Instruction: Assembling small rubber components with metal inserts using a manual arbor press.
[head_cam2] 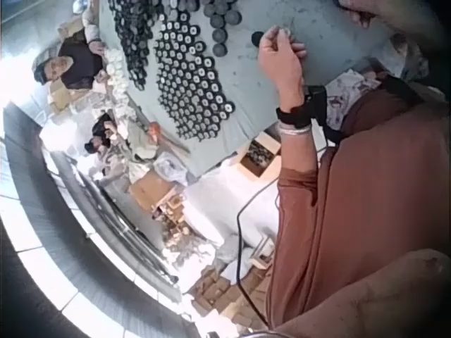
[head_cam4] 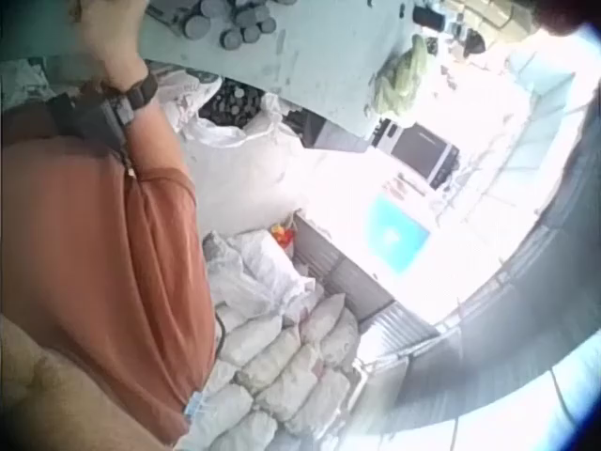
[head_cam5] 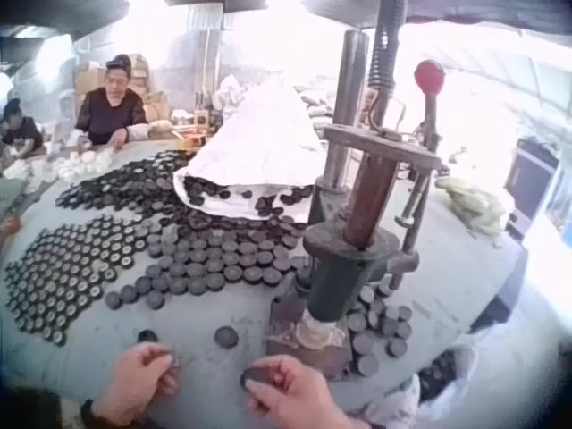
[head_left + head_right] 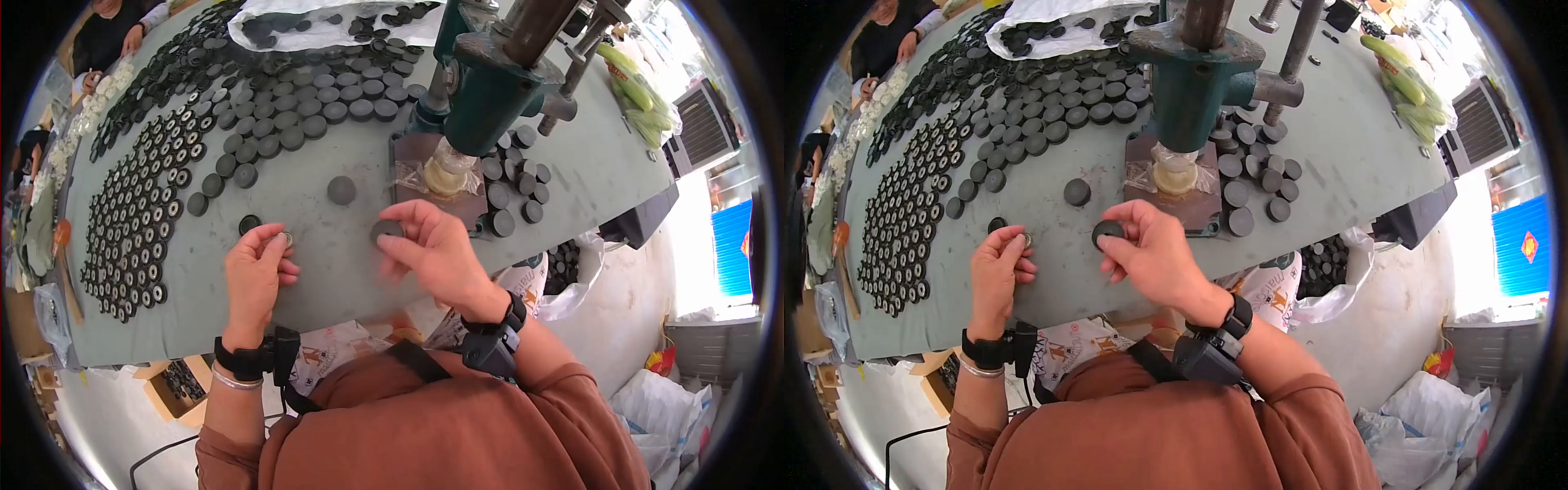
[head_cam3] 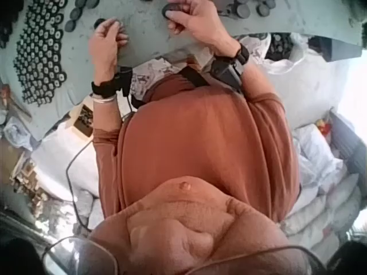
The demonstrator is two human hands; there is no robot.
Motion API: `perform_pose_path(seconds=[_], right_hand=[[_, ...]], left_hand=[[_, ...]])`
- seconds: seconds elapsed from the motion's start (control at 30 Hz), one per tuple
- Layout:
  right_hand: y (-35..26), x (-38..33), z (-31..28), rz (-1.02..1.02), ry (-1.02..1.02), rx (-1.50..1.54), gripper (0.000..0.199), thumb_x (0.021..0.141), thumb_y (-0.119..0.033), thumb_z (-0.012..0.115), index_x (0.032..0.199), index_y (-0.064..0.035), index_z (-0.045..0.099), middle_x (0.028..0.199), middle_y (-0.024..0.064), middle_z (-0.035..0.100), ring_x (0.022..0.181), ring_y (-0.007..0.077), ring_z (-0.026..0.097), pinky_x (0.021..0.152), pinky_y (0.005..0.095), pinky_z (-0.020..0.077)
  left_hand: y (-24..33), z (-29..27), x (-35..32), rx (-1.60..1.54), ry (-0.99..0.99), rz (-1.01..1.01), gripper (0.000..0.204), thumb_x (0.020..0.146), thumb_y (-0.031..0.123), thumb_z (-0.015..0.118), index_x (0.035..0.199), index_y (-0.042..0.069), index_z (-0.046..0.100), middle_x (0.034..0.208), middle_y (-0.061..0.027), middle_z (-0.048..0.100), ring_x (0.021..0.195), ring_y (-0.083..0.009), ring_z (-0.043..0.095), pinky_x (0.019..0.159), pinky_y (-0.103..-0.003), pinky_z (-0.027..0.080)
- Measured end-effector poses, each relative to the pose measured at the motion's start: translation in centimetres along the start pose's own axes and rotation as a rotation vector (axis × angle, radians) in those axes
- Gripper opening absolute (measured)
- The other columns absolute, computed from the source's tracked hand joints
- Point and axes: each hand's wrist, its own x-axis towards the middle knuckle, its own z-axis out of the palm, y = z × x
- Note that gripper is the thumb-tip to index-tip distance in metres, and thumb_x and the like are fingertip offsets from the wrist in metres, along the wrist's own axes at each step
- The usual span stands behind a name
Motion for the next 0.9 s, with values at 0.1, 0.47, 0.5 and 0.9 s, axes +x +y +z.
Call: perform_pose_path(seconds=[0.1,0.47,0.5,0.9], right_hand=[[-1.0,-0.3,-0.6,-0.070,0.138,0.072,0.033,0.083,-0.001,0.056,0.115,0.0010,0.049,0.082,0.0027,0.056,0.068,0.0099,0.059,0.056,0.0231,0.0499],[-1.8,-4.6,-8.7,-0.240,0.542,0.185,0.029,0.082,-0.005,0.059,0.110,0.0012,0.051,0.080,0.0038,0.057,0.065,0.0110,0.057,0.056,0.0229,0.0478],[-1.3,-4.5,-8.3,-0.223,0.521,0.197,0.028,0.083,-0.005,0.059,0.109,0.0010,0.051,0.080,0.0038,0.057,0.065,0.0112,0.057,0.056,0.0230,0.0478],[0.8,-1.6,-1.8,-0.068,0.185,0.187,0.021,0.088,-0.007,0.052,0.107,0.0017,0.047,0.085,0.0115,0.062,0.063,0.0125,0.059,0.054,0.0227,0.0481]], left_hand=[[0.7,-0.3,1.2,0.032,-0.044,0.054,0.020,0.087,0.013,0.054,0.103,0.001,0.057,0.079,-0.0034,0.058,0.059,-0.0083,0.054,0.052,-0.019,0.045],[-1.2,-0.1,-0.6,0.077,0.094,0.140,0.015,0.085,0.009,0.057,0.098,0.001,0.059,0.079,-0.0026,0.058,0.061,-0.0070,0.054,0.054,-0.019,0.045],[-1.3,0.0,-0.5,0.065,0.076,0.142,0.015,0.085,0.008,0.057,0.097,0.000,0.059,0.079,-0.0028,0.059,0.063,-0.0075,0.055,0.055,-0.019,0.046],[-0.6,-0.2,-0.4,0.045,0.070,0.077,0.022,0.082,0.003,0.058,0.103,-0.003,0.059,0.086,-0.0057,0.062,0.064,-0.0087,0.059,0.056,-0.019,0.048]])
